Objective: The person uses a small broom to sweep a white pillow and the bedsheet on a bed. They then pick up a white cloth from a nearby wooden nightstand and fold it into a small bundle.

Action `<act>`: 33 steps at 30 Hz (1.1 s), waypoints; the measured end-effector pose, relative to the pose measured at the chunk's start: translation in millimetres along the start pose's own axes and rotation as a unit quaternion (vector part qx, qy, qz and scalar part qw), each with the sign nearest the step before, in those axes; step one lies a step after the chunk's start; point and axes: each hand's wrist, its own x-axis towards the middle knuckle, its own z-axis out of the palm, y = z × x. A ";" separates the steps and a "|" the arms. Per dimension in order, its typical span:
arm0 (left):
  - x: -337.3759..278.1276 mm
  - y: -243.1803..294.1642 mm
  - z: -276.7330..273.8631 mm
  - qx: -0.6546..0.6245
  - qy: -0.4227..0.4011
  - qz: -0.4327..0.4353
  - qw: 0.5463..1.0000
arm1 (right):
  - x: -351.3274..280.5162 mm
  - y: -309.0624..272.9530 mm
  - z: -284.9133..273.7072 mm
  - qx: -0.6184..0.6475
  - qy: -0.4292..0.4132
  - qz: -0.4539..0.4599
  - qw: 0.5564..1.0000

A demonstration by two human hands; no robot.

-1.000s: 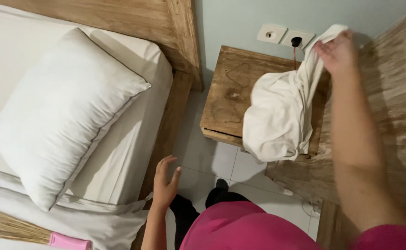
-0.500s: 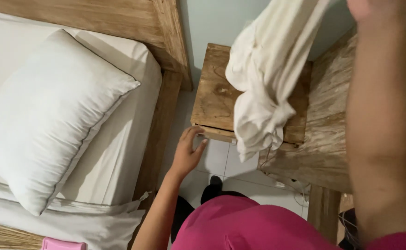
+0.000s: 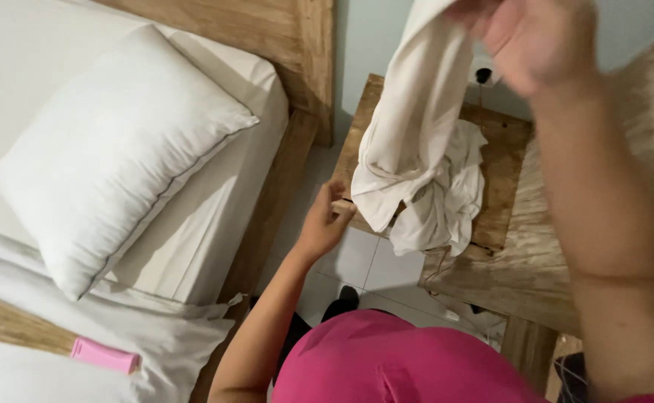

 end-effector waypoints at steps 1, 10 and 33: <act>4.7 -1.1 0.7 -0.036 0.011 -0.025 0.999 | 4.0 -0.5 25.3 0.062 -0.095 0.006 0.994; 25.7 -39.2 -44.7 -0.010 0.231 0.026 0.973 | -23.7 19.8 136.2 0.295 -0.138 0.102 0.940; -205.8 -186.0 -326.4 -0.170 0.369 -0.181 0.896 | 75.6 143.6 245.9 0.239 0.086 0.183 0.950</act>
